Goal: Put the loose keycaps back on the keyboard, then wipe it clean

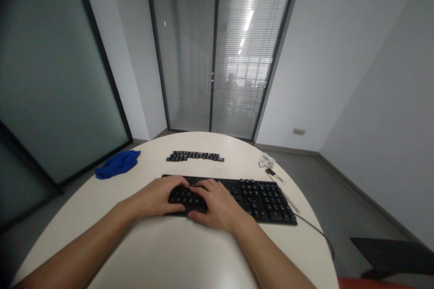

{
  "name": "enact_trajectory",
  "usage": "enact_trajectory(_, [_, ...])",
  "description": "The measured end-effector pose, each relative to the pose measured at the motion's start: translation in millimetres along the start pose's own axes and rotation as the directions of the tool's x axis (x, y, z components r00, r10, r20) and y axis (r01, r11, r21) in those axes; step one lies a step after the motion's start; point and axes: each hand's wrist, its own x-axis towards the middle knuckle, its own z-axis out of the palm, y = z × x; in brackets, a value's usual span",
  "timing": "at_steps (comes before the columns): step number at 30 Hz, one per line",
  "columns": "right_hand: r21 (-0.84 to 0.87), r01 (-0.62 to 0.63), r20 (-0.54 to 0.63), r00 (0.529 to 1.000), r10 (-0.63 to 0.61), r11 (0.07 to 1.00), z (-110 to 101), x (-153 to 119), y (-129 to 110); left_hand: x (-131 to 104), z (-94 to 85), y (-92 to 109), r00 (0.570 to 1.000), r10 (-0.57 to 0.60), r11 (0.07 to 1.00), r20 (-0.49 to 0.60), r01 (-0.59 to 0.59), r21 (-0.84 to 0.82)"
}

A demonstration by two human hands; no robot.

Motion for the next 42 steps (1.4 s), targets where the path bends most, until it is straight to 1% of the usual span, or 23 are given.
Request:
enact_trajectory(3, [-0.016, 0.005, 0.021, 1.0, -0.005, 1.0, 0, 0, 2, -2, -2.6, 3, 0.999, -0.015, 1.0, 0.038, 0.015, -0.005])
enact_trajectory(7, [-0.038, 0.014, 0.028, 1.0, -0.013, 0.999, 2, 0, 5, -2, -0.5, 5, 0.998, -0.018, 1.0, 0.066, 0.016, 0.024])
enact_trajectory(11, [-0.043, 0.027, 0.021, 0.999, -0.027, 0.999, 3, 0, 7, -2, 1.3, 7, 0.998, -0.005, 0.999, 0.061, 0.002, 0.045])
enact_trajectory(18, [-0.056, 0.05, 0.029, 0.998, -0.049, 0.997, 1, 3, 6, -3, 0.5, 9, 0.999, 0.003, 0.991, 0.04, -0.008, 0.137])
enact_trajectory(24, [-0.061, 0.05, 0.031, 0.998, -0.048, 0.997, 1, 4, 5, -3, 1.9, 12, 0.999, -0.03, 0.986, 0.036, 0.024, 0.164])
enact_trajectory(28, [-0.073, 0.048, 0.035, 0.998, -0.046, 0.996, 2, 4, 5, -3, 3.6, 14, 0.999, -0.023, 0.983, 0.027, 0.017, 0.184])
enact_trajectory(34, [-0.086, 0.04, 0.045, 0.998, -0.036, 0.996, 4, 5, 6, -2, 2.3, 19, 0.998, -0.029, 0.977, 0.063, 0.015, 0.211])
enact_trajectory(39, [-0.089, 0.038, 0.054, 0.998, -0.033, 0.995, 3, 3, 6, -3, 2.3, 15, 0.997, -0.036, 0.977, 0.074, 0.02, 0.213])
enact_trajectory(42, [-0.083, 0.047, 0.043, 0.998, -0.044, 0.995, 2, 3, 6, -1, 1.2, 10, 0.999, -0.002, 0.984, 0.052, -0.008, 0.18])
